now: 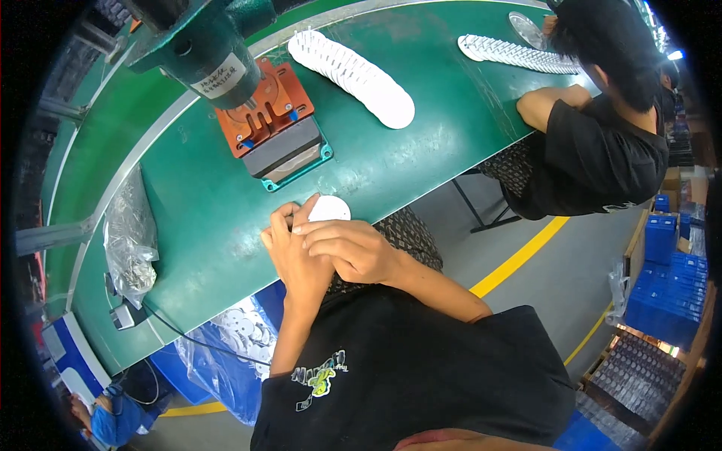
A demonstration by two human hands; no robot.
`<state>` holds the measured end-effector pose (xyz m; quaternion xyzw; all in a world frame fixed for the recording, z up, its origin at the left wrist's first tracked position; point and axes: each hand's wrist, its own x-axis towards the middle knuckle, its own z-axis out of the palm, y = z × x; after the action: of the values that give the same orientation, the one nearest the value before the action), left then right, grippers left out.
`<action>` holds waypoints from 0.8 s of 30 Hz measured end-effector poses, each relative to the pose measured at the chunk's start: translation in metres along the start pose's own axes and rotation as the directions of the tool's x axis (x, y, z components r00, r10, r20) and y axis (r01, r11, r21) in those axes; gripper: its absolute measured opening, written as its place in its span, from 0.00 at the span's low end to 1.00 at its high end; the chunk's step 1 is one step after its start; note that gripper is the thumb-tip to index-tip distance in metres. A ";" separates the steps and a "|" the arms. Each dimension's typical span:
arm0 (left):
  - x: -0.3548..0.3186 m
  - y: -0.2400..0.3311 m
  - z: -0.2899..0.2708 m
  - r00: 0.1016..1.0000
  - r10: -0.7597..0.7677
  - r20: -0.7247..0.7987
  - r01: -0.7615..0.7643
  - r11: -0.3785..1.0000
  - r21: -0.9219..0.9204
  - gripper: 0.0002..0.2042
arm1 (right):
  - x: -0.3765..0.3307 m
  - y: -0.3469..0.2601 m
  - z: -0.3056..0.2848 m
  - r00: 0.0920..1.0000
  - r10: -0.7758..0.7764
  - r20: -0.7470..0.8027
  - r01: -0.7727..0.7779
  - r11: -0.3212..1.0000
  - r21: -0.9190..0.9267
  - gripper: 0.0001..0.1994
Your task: The person assembles circular plastic components by inserting metal pins into each disc by hand, pressing them into place using a manual press machine, and stacking the completed pieces along the workbench.
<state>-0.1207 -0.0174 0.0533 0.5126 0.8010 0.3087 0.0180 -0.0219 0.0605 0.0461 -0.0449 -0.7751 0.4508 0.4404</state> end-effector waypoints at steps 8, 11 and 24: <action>0.015 0.006 -0.022 0.987 -0.041 -0.157 -0.012 0.947 -0.320 0.19 | 0.021 -0.003 -0.030 0.986 -0.061 -0.153 0.054 0.997 -0.049 0.21; 0.039 0.009 -0.036 0.916 0.118 -0.383 -0.175 0.977 -0.118 0.20 | 0.042 0.010 -0.043 0.968 0.122 -0.220 -0.147 0.984 -0.100 0.24; 0.124 0.002 -0.022 0.905 0.247 -0.347 -0.145 0.944 0.296 0.20 | 0.059 0.050 -0.033 0.958 0.285 0.013 -0.212 0.743 -0.635 0.43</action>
<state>-0.1853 0.0756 0.1072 0.5197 0.7668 0.2932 -0.2366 -0.0504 0.1392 0.0538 -0.2670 -0.8906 0.2232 0.2929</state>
